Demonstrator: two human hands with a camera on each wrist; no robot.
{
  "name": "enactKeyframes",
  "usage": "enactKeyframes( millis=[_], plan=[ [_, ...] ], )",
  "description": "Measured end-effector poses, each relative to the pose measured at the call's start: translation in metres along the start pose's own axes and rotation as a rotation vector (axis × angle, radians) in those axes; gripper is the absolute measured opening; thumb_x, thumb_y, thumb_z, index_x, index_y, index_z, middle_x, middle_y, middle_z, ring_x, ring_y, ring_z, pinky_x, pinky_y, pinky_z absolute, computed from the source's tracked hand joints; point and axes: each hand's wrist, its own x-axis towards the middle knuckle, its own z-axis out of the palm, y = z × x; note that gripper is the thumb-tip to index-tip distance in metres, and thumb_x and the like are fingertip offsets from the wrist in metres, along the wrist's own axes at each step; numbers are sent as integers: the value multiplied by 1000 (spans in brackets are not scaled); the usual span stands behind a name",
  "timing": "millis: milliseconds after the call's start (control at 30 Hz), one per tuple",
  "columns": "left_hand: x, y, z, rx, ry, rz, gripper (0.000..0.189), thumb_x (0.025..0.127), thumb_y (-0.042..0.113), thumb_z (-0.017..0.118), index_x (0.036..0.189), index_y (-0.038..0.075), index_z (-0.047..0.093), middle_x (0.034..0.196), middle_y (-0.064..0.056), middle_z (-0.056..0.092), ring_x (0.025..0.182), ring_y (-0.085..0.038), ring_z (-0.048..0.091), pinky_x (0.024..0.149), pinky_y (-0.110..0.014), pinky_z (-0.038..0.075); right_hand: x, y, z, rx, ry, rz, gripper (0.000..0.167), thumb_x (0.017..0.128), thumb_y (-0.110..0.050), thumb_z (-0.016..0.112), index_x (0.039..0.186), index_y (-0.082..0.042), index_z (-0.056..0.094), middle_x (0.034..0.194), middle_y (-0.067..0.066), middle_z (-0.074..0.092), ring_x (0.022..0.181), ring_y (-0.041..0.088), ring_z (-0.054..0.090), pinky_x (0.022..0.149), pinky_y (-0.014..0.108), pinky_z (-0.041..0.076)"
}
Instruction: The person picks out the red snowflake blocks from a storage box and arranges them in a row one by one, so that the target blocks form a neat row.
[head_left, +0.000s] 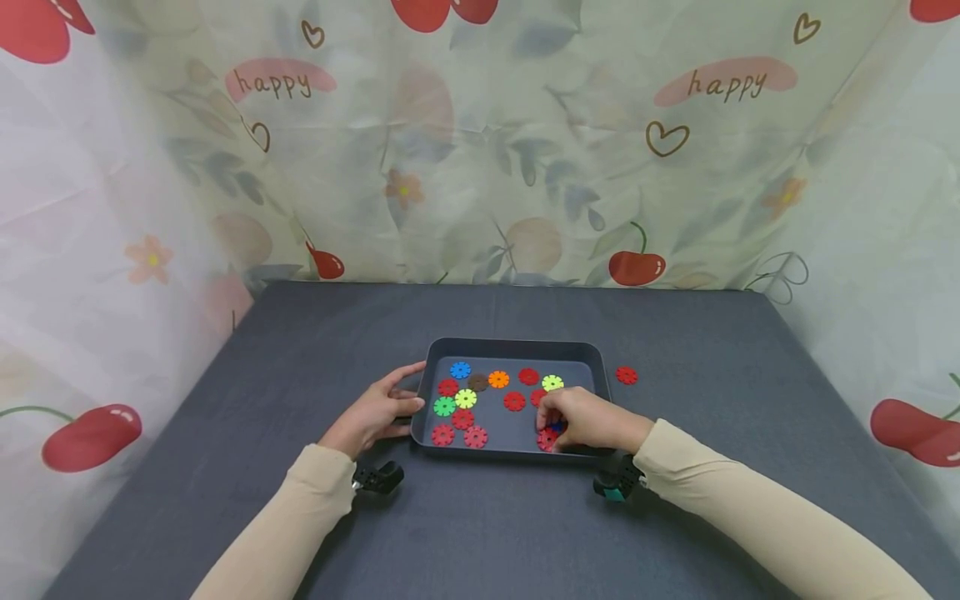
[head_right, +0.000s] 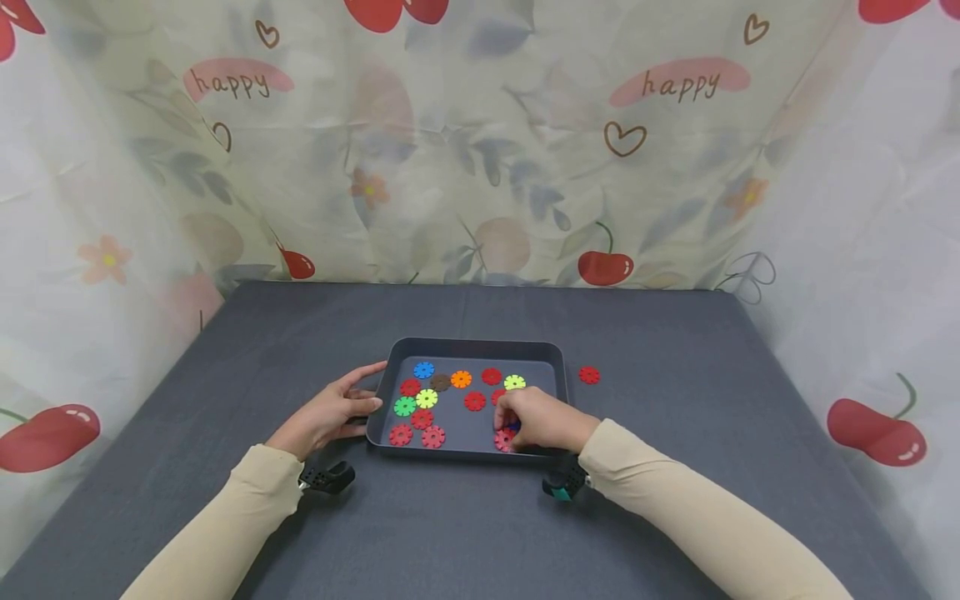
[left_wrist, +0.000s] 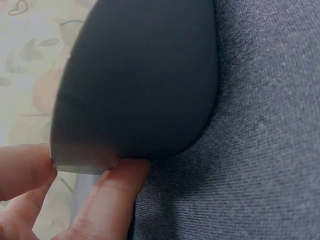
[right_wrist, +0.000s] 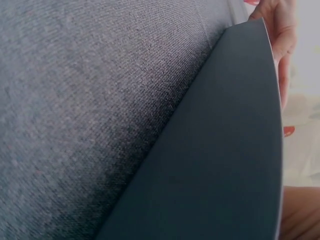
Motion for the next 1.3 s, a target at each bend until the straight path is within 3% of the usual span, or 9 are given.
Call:
enactKeyframes(
  millis=[333, 800, 1000, 1300],
  plan=[
    [1, 0, 0, 1, 5, -1, 64, 94, 8, 62, 146, 36, 39, 135, -21, 50, 104, -27, 64, 83, -43, 57, -3, -2, 1, 18, 17, -51, 32, 69, -6, 87, 83, -16, 61, 81, -6, 58, 74, 11, 55, 67, 22, 51],
    [2, -2, 0, -5, 13, 6, 65, 93, 6, 62, 146, 36, 39, 133, -21, 52, 101, -25, 65, 81, -42, 57, -8, -3, -7, 105, 28, -32, 24, 77, -4, 80, 88, -19, 64, 85, -6, 62, 69, 8, 58, 63, 21, 53],
    [1, -2, 0, -8, 6, 3, 65, 94, 6, 62, 147, 35, 38, 134, -22, 51, 101, -25, 65, 80, -42, 57, -16, -3, -24, 141, 99, -31, 20, 83, -10, 76, 99, -17, 68, 95, -6, 68, 82, 10, 61, 68, 24, 53],
    [1, -1, 0, -12, -1, 13, 65, 93, 6, 62, 147, 35, 38, 133, -21, 51, 96, -23, 67, 79, -41, 58, -32, 5, -58, 260, 265, 104, 25, 82, -17, 78, 106, -14, 69, 99, 1, 67, 84, 17, 61, 75, 30, 53]
  ],
)
